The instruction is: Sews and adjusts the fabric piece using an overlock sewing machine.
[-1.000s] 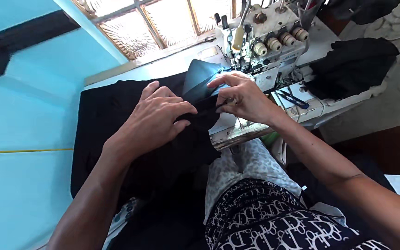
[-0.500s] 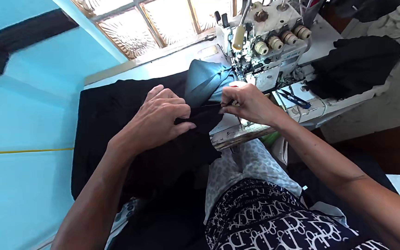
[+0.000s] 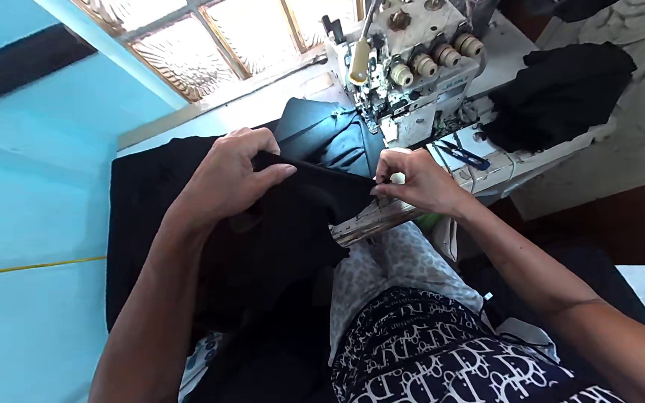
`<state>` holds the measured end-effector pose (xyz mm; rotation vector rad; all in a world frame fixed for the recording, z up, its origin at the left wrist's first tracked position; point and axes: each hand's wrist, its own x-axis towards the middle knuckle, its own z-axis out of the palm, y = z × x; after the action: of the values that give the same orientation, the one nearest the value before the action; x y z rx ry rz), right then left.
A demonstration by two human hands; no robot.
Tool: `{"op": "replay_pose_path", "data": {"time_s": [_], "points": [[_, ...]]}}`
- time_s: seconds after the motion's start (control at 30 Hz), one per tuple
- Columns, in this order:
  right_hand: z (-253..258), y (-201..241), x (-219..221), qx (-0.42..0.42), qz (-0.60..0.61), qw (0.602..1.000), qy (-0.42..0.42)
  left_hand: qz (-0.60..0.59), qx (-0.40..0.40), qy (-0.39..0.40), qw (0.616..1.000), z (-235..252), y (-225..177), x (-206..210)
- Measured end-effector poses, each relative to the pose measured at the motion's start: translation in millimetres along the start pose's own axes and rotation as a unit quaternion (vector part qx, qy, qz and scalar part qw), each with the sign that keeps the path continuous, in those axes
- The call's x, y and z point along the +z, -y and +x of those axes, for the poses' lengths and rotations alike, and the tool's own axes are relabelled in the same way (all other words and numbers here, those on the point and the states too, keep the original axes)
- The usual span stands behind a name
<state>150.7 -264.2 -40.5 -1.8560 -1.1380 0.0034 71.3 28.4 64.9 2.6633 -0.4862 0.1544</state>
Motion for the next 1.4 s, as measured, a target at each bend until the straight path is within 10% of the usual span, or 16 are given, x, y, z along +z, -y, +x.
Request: {"op": "replay_pose_path", "data": {"time_s": [0.37, 0.87, 1.4], "points": [[-32, 7, -14, -0.023, -0.056, 0.998, 0.026, 0.162, 0.168, -0.019, 0.972, 29, -45, 9], [21, -54, 11, -0.059, -0.019, 0.977, -0.203, 0.101, 0.164, -0.071, 0.979, 49, -47, 14], [6, -71, 58, -0.036, -0.034, 0.917, -0.397, 0.043, 0.057, -0.131, 0.989, 18, -114, 172]]}}
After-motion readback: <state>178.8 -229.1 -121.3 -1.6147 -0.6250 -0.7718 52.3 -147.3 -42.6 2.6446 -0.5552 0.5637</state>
